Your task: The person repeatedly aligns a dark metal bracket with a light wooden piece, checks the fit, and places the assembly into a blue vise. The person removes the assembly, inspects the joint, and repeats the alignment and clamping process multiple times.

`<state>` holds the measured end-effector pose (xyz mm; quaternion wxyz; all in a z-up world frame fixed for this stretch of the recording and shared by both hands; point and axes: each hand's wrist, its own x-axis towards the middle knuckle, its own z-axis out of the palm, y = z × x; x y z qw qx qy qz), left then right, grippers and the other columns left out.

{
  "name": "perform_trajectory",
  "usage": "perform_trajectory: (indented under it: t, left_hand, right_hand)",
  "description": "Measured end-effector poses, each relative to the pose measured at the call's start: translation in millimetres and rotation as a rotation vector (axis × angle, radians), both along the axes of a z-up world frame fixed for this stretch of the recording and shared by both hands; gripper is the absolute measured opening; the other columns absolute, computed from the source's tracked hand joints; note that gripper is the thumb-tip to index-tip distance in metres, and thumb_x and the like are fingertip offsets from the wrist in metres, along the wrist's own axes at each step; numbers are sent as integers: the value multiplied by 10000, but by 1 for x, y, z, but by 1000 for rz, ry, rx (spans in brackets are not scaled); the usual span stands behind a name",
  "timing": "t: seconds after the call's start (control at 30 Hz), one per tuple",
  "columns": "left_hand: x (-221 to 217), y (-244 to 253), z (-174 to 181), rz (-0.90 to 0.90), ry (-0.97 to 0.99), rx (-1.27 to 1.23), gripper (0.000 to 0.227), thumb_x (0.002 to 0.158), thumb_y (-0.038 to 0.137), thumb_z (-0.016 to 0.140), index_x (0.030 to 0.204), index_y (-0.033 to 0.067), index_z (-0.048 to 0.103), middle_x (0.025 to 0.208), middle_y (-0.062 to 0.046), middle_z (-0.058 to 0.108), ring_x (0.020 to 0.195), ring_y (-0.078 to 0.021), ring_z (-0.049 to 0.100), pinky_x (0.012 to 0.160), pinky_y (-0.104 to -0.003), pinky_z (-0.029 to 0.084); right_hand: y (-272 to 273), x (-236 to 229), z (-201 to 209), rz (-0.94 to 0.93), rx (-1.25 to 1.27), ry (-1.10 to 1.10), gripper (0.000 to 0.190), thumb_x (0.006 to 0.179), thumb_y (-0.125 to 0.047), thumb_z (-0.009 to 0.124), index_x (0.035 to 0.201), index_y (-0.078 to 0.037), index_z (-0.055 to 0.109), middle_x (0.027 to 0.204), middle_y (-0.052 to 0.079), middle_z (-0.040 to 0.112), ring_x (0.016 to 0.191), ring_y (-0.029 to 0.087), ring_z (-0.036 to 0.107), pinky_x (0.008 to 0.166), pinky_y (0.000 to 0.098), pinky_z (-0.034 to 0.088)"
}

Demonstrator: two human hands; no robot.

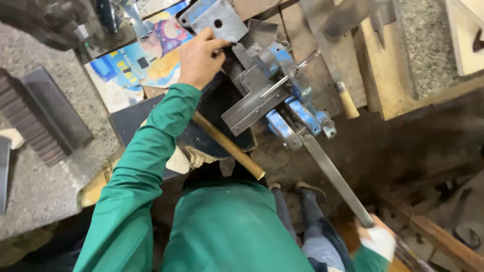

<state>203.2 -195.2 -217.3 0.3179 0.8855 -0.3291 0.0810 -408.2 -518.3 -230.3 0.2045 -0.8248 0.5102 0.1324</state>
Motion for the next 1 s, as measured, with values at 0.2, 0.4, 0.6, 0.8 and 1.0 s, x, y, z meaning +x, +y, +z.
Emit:
perform_trajectory:
  t: [0.2, 0.4, 0.6, 0.8, 1.0]
  left_hand:
    - [9, 14, 16, -94, -74, -6, 277, 779, 98, 774, 1036, 189, 823, 886, -80, 614, 800, -303, 659, 648, -425, 506]
    - [21, 0, 17, -160, 16, 8, 353, 813, 76, 756, 1131, 214, 823, 873, -75, 590, 776, -283, 648, 673, -416, 521]
    - [9, 15, 2, -130, -37, 27, 349, 793, 71, 763, 1097, 226, 837, 868, -83, 588, 775, -296, 644, 664, -428, 511]
    - [-1, 15, 0, -36, -20, -36, 256, 798, 108, 774, 1031, 197, 833, 873, -92, 611, 772, -324, 653, 653, -456, 507]
    - [-4, -13, -2, 57, 54, -100, 205, 809, 118, 758, 998, 172, 814, 870, -81, 626, 766, -300, 667, 660, -445, 524]
  right_hand:
    - [-6, 23, -7, 24, -56, -1, 321, 830, -328, 803, 1038, -85, 774, 812, 183, 693, 726, 289, 673, 715, 378, 517]
    - [-18, 10, 10, 19, -28, 41, 325, 801, -334, 810, 1018, -94, 780, 798, 172, 703, 717, 311, 683, 724, 403, 540]
    - [-3, -7, -10, -21, 44, 67, 346, 827, -338, 819, 1074, -102, 768, 804, 185, 682, 735, 348, 673, 711, 425, 540]
    - [-5, -5, -21, 85, -41, 90, 352, 802, -353, 837, 1066, -125, 791, 886, 179, 748, 839, 340, 706, 780, 419, 542]
    - [-36, 2, -21, 63, -55, 186, 337, 805, -374, 824, 1049, -143, 795, 882, 152, 780, 852, 324, 737, 804, 424, 558]
